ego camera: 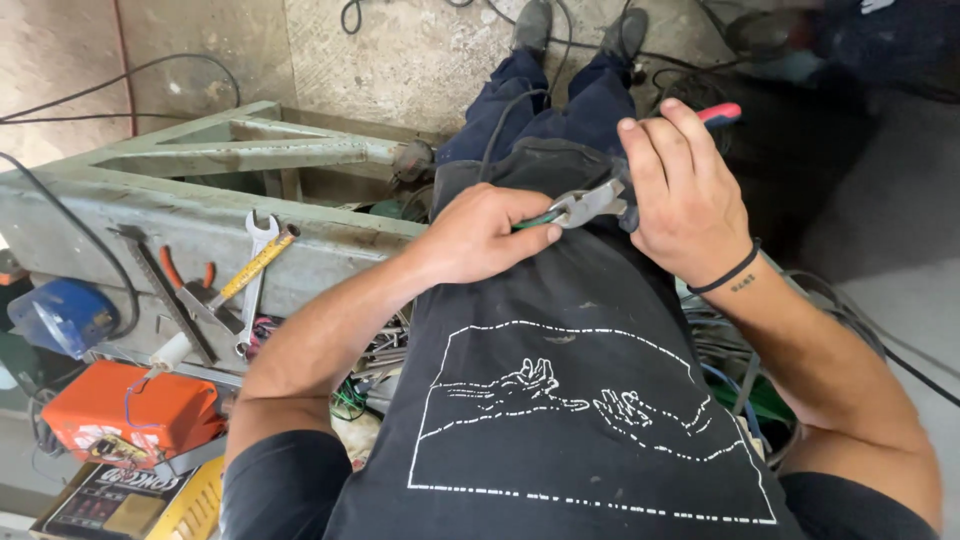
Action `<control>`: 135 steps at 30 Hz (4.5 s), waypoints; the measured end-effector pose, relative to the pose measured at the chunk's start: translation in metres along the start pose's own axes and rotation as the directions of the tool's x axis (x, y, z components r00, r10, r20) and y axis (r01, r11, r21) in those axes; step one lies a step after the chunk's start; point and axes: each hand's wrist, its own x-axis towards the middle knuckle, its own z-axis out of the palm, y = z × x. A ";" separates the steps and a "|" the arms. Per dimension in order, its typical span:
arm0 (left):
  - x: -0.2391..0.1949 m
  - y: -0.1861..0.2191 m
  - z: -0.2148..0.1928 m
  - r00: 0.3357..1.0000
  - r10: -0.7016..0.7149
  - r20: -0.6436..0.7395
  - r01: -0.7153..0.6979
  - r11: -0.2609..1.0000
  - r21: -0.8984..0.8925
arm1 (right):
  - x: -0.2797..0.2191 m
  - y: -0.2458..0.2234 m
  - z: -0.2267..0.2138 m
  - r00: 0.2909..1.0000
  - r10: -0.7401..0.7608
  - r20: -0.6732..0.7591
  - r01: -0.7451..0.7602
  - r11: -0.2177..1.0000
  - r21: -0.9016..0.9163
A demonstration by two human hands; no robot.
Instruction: Stripping insulation from multiple electrical wires within a cable using wire strippers
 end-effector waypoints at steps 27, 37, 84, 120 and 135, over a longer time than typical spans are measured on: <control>0.003 -0.022 0.017 0.985 0.088 0.149 -0.017 0.906 -0.424 | 0.000 0.014 -0.026 0.987 -0.134 0.091 0.148 0.976 -0.161; 0.005 -0.038 0.022 0.976 0.159 0.147 -0.058 0.847 -0.529 | -0.017 0.039 0.026 0.945 -0.263 -0.194 0.210 0.943 -0.258; -0.023 -0.035 0.013 0.979 0.197 0.056 -0.161 0.910 -0.382 | -0.144 0.096 0.038 0.670 0.718 0.187 -0.528 0.283 0.801; 0.005 -0.038 0.037 0.992 0.090 0.090 0.036 0.479 -0.877 | 0.005 0.045 0.014 0.932 -0.257 -0.254 0.154 0.918 -0.365; 0.029 -0.013 0.037 0.971 -0.105 -0.215 -0.104 0.626 -0.773 | -0.018 0.041 0.020 0.833 -0.235 -0.501 -0.031 0.884 -0.467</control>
